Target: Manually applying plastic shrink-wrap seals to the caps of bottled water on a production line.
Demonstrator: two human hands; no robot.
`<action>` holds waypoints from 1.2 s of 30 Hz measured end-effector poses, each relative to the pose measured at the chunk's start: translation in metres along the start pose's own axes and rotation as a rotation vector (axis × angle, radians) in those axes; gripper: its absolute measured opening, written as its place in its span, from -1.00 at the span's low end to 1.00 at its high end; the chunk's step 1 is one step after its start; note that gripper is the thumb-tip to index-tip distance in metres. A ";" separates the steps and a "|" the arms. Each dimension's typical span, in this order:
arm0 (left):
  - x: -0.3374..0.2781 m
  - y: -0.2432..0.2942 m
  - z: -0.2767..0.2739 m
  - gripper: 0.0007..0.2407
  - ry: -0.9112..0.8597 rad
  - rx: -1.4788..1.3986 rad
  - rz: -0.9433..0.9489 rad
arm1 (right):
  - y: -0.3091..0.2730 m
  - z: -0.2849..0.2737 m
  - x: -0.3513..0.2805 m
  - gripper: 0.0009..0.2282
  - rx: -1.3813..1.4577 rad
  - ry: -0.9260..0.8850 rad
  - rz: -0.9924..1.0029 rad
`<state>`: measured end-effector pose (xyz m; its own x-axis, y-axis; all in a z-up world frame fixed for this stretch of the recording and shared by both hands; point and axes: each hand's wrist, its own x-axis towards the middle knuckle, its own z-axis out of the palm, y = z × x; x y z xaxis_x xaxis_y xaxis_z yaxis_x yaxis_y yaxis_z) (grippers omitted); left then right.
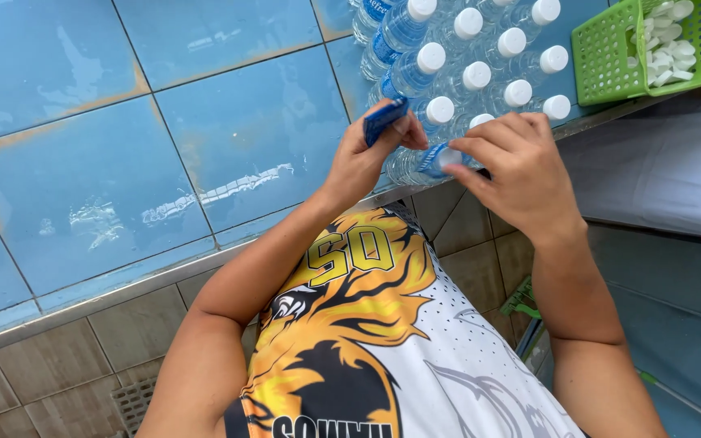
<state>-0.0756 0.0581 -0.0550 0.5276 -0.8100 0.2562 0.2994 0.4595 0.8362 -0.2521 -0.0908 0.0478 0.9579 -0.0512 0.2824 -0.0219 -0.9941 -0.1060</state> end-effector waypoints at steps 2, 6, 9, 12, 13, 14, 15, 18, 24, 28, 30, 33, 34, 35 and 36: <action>0.000 0.001 0.000 -0.81 -0.013 0.007 0.017 | 0.000 0.015 -0.001 -0.77 -0.092 -0.009 -0.017; -0.008 -0.002 0.001 -0.89 -0.030 0.125 0.007 | -0.002 0.031 -0.004 -0.74 -0.177 0.002 0.013; -0.007 0.008 0.009 -0.69 -0.070 0.268 0.080 | -0.004 0.002 0.005 -0.76 -0.060 0.047 0.071; -0.003 0.022 0.025 -0.45 -0.131 0.485 0.270 | -0.001 -0.022 0.004 -0.76 0.063 0.108 0.154; 0.001 0.028 0.032 -0.37 -0.145 0.611 0.357 | 0.002 -0.028 0.001 -0.76 0.091 0.140 0.192; 0.004 0.027 0.035 -0.37 -0.158 0.608 0.365 | 0.001 -0.032 0.003 -0.76 0.082 0.150 0.199; 0.007 0.027 0.038 -0.39 -0.132 0.674 0.413 | -0.001 -0.037 0.005 -0.75 0.109 0.177 0.210; 0.013 0.041 0.044 -0.39 -0.160 0.793 0.414 | -0.017 -0.061 0.015 -0.74 0.109 0.208 0.226; 0.017 0.056 0.040 -0.36 -0.288 0.783 0.300 | -0.031 -0.091 0.025 -0.73 0.149 0.232 0.181; 0.018 0.048 0.029 -0.35 -0.370 0.731 0.117 | -0.033 -0.102 0.029 -0.64 0.242 0.223 0.139; 0.014 0.043 0.030 -0.35 -0.347 0.713 0.106 | -0.029 -0.100 0.028 -0.64 0.250 0.210 0.153; 0.009 0.040 0.035 -0.34 -0.282 0.688 0.134 | -0.027 -0.098 0.026 -0.64 0.261 0.209 0.169; 0.006 0.040 0.037 -0.35 -0.239 0.685 0.172 | -0.027 -0.097 0.026 -0.65 0.266 0.223 0.169; 0.004 0.037 0.039 -0.35 -0.236 0.685 0.170 | -0.026 -0.096 0.026 -0.65 0.268 0.219 0.167; 0.003 0.035 0.040 -0.35 -0.210 0.686 0.184 | -0.025 -0.093 0.026 -0.64 0.256 0.236 0.152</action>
<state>-0.0955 0.0573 -0.0058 0.3374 -0.8261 0.4513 -0.3796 0.3193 0.8683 -0.2537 -0.0765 0.1467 0.8561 -0.2469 0.4541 -0.0581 -0.9190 -0.3900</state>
